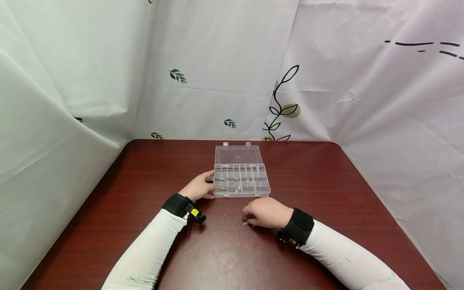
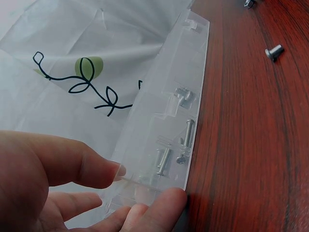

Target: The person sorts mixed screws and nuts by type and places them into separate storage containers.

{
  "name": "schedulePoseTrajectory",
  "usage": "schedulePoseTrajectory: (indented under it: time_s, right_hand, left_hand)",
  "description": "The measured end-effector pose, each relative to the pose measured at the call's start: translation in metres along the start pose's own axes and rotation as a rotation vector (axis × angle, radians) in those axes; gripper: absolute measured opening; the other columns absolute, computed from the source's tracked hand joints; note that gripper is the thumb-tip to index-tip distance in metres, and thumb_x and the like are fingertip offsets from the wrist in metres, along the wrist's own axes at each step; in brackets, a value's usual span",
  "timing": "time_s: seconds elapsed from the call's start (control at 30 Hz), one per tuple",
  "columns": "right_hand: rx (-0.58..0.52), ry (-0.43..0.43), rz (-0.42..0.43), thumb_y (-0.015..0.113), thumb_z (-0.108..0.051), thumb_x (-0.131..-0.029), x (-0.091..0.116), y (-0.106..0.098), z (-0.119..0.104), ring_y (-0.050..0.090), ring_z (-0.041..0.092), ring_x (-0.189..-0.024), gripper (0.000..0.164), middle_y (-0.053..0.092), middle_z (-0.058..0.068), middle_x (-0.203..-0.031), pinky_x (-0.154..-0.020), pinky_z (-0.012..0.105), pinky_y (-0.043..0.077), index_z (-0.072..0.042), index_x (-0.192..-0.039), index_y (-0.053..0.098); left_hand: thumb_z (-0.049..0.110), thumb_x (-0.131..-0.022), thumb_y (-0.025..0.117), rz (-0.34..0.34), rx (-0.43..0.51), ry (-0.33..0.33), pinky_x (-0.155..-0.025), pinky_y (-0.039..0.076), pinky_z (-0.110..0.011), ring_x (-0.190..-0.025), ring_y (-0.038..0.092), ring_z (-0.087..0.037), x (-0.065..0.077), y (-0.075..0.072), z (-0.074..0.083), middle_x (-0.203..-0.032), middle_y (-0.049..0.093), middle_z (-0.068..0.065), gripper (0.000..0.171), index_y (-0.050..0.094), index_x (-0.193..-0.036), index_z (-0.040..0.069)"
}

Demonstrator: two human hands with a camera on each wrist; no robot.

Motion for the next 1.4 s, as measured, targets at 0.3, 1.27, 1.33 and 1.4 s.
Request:
schedulePoseTrajectory:
  time_s: [0.3,1.27,1.33,1.4]
  right_hand:
    - [0.016,0.003,0.013,0.073,-0.019,-0.083,-0.001,0.000,0.000,0.048,-0.002,-0.066,0.019,0.049,-0.020,-0.069,-0.059,0.019,0.043,-0.028,-0.074,0.059]
    - [-0.031,0.039,-0.005,0.070,-0.019,-0.081,-0.004,-0.003,0.006,0.043,0.000,-0.059,0.024,0.043,-0.018,-0.062,-0.053,0.019,0.038,-0.028,-0.068,0.052]
    - [-0.056,0.055,0.002,0.069,-0.019,-0.082,-0.005,-0.008,0.009,0.043,0.000,-0.059,0.023,0.044,-0.018,-0.062,-0.053,0.020,0.039,-0.028,-0.069,0.052]
    - [-0.073,0.072,0.026,0.068,-0.019,-0.083,-0.007,-0.016,0.014,0.044,0.001,-0.059,0.021,0.044,-0.018,-0.063,-0.054,0.021,0.039,-0.028,-0.070,0.053]
  left_hand:
    - [-0.006,-0.090,0.050,-0.003,-0.007,0.003,-0.075,0.059,-0.042,-0.099,0.064,-0.029,0.002,0.001,0.002,-0.145,0.041,-0.026,0.075,0.022,-0.158,0.007]
    - [-0.007,-0.087,0.049,0.004,0.015,-0.001,-0.076,0.059,-0.043,-0.100,0.062,-0.029,-0.004,0.000,-0.005,-0.146,0.040,-0.026,0.077,0.022,-0.158,0.007]
    - [-0.007,-0.087,0.049,0.006,0.010,-0.002,-0.075,0.059,-0.042,-0.100,0.062,-0.029,-0.004,0.000,-0.005,-0.146,0.040,-0.026,0.077,0.023,-0.158,0.007]
    - [-0.007,-0.087,0.049,0.007,0.010,0.002,-0.075,0.059,-0.042,-0.100,0.062,-0.029,-0.004,-0.001,-0.005,-0.145,0.040,-0.026,0.077,0.022,-0.158,0.007]
Point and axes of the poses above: each hand's wrist, its own x-axis away from the middle knuckle, its own y-axis out of the palm, z = x × y, the point moved 10 cm from there along -x, towards the middle knuckle
